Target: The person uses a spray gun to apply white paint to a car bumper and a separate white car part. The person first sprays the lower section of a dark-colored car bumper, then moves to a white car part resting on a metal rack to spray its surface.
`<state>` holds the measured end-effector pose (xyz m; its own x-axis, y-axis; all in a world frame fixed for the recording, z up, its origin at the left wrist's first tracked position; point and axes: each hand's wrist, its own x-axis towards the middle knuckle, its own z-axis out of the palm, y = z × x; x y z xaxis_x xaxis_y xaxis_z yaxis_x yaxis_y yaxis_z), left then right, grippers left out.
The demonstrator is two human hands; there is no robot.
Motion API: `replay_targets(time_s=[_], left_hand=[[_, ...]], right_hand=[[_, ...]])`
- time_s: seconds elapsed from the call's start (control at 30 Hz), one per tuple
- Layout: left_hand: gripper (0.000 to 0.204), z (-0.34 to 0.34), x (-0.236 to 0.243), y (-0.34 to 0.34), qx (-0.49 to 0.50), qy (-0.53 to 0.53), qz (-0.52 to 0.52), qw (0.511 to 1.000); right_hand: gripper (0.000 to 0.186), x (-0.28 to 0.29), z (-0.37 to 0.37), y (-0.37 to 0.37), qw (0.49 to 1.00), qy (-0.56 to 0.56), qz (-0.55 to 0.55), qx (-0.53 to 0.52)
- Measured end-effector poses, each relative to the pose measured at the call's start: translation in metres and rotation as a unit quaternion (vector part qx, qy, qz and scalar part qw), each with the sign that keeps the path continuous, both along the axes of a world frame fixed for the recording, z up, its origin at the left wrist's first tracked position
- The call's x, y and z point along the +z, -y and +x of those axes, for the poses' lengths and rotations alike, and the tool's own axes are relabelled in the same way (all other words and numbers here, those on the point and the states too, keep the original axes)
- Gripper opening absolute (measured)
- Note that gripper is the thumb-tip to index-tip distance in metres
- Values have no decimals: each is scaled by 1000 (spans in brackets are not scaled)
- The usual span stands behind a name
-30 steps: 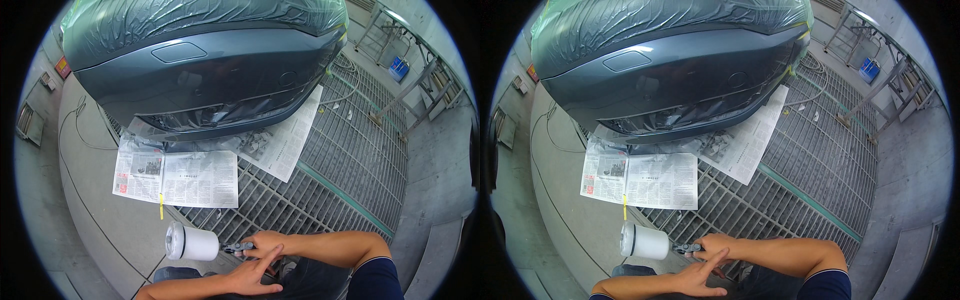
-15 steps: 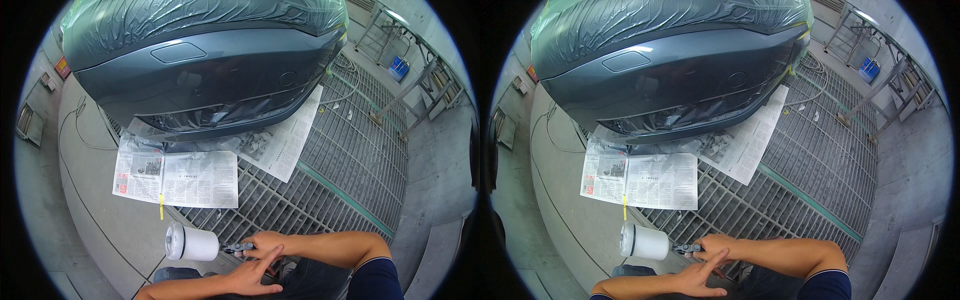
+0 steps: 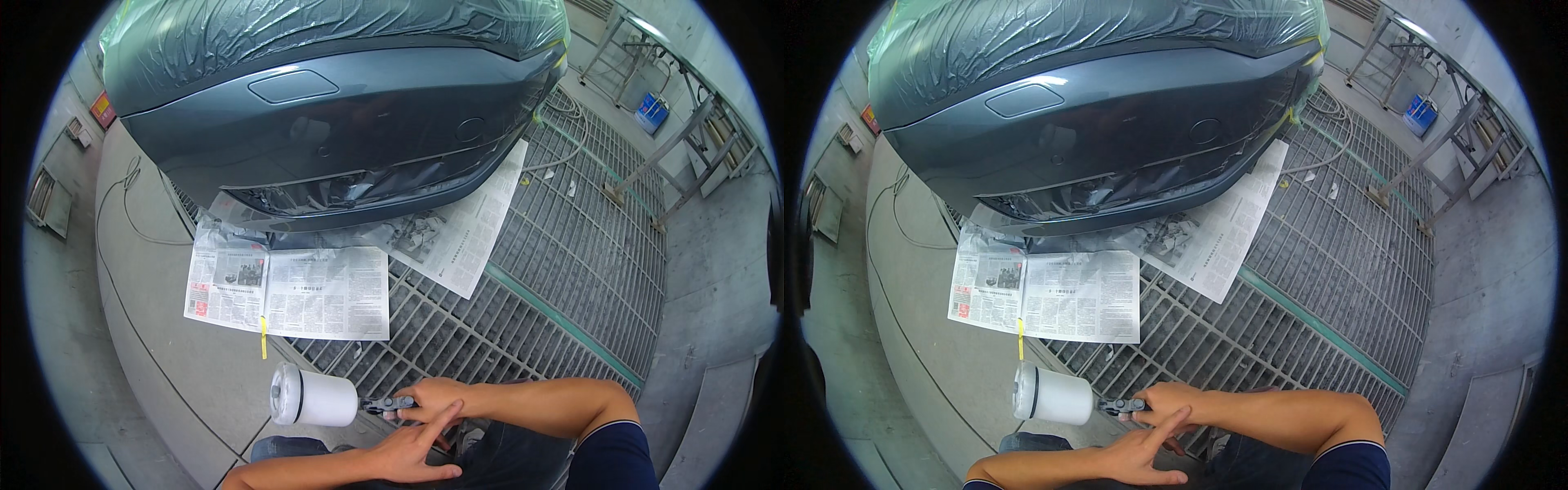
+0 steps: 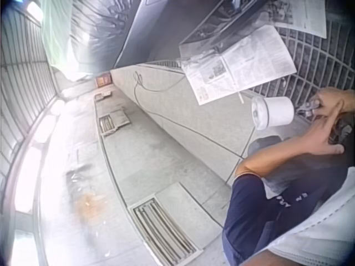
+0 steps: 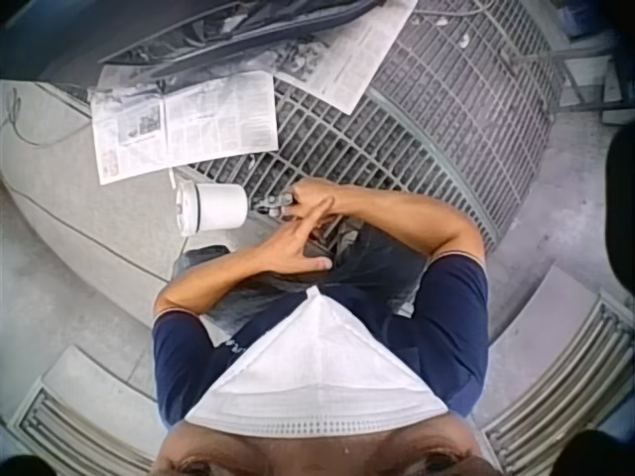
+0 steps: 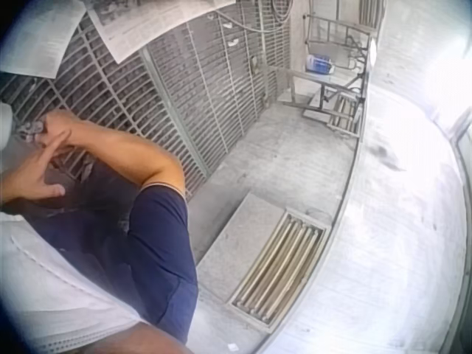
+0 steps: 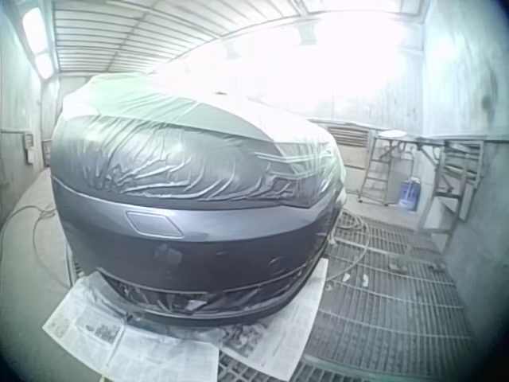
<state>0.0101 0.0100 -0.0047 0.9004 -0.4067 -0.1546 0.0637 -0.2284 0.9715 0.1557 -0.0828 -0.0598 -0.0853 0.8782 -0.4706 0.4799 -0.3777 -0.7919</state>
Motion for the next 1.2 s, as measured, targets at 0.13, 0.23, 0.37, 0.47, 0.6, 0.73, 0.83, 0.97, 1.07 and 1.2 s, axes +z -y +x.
replay_targets(time_s=[0.13,0.23,0.37,0.47,0.6,0.73,0.83,0.97,1.07,1.2], left_hand=[[109,1,0,1,8,13,-1,1000],[108,0,1,0,7,7,-1,1000],[108,-1,0,1,8,13,4,1000],[109,-1,-1,1,8,11,0,1000],[109,-2,-2,2,10,15,0,1000],[109,-2,-3,2,9,21,5,1000],[109,-2,-2,2,15,30,-1,999],[109,-2,-1,1,11,19,3,1000],[109,-2,-3,3,20,36,1,999],[109,-2,-4,2,17,36,-4,999]], right_hand=[[55,8,2,-2,1000,3,-9,6],[55,8,2,-2,1000,5,-8,7],[54,2,1,0,1000,6,0,5],[52,1,0,0,1000,2,-2,3],[51,5,0,-1,1000,3,-14,6],[53,6,1,-1,1000,1,-10,10],[55,6,0,-1,1000,7,-12,10],[57,7,1,-2,1000,6,-25,10],[58,4,1,-1,1000,3,-19,8],[58,10,2,-3,1000,4,-26,10]])
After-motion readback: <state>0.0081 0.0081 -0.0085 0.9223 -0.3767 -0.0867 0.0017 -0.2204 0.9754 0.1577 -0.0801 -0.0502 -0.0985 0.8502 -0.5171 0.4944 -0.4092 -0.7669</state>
